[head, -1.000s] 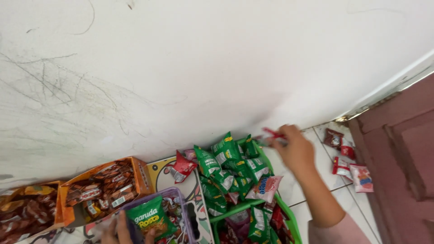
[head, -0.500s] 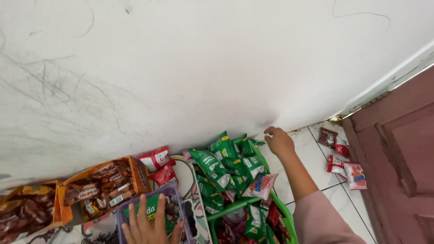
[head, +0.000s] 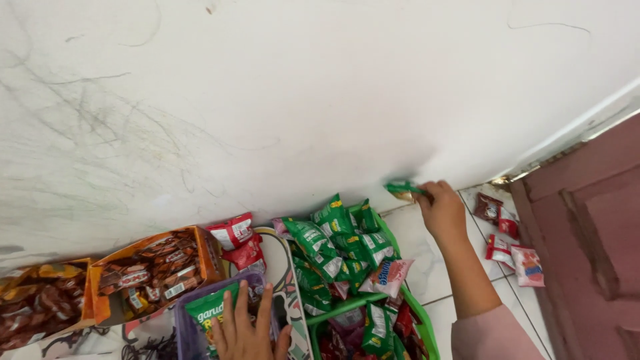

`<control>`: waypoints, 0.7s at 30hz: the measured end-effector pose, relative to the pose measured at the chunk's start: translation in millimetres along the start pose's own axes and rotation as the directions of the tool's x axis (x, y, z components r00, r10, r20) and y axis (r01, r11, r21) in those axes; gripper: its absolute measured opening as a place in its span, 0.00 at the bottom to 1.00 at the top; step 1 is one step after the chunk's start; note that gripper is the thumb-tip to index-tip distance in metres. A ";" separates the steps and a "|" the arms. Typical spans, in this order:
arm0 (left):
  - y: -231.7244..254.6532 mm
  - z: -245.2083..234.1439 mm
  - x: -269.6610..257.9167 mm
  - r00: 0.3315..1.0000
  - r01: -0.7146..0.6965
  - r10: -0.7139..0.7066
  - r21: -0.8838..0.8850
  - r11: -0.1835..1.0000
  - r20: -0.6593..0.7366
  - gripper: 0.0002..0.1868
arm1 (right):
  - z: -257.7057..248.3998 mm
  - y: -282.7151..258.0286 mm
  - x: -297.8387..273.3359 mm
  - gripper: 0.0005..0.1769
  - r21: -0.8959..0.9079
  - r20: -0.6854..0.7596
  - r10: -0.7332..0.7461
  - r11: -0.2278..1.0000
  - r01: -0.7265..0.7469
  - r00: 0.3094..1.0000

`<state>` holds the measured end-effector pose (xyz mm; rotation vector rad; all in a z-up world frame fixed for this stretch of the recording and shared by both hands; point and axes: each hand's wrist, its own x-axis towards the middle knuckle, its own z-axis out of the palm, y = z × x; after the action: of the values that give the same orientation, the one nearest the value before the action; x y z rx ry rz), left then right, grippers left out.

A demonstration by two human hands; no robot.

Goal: The person is sorting various snack packets and candies from piles on the floor and packing them into small individual bags, which are then placed into a larger box.

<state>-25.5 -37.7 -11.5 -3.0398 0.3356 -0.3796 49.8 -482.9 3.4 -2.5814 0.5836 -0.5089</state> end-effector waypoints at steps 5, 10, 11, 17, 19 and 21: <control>9.7 -29.1 11.8 0.974 -0.119 0.100 -0.085 0.989 -0.203 0.44 | -38.1 -147.8 -54.1 0.18 0.327 0.028 -0.239 0.920 0.217 0.970; 25.2 -60.7 33.7 0.954 -0.261 0.230 -0.151 0.954 -0.194 0.53 | -25.7 -199.8 -85.8 0.23 0.482 0.215 -0.583 0.761 0.435 0.783; 26.0 -54.3 33.8 0.967 -0.225 0.214 -0.075 0.971 -0.137 0.53 | -34.6 -196.9 -80.7 0.22 0.459 0.315 -0.492 0.827 0.324 0.812; 23.5 -26.8 25.2 0.979 -0.202 0.201 0.158 0.967 0.024 0.52 | 36.5 46.6 -7.1 0.18 0.385 0.157 0.199 0.890 -0.245 0.967; 18.9 -11.0 18.6 0.970 -0.240 0.243 0.172 0.955 0.006 0.52 | 59.1 156.8 -17.4 0.16 0.394 -0.035 0.240 0.895 -0.207 0.970; 14.6 18.8 11.4 0.963 -0.225 0.229 0.044 0.973 -0.139 0.47 | 55.6 235.0 -25.6 0.25 0.023 -0.011 0.460 0.888 -0.460 0.888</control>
<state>-13.0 -53.8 -28.2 -2.9095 0.6745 -0.5806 -21.0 -643.1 -164.9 -2.3046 1.1507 -0.3672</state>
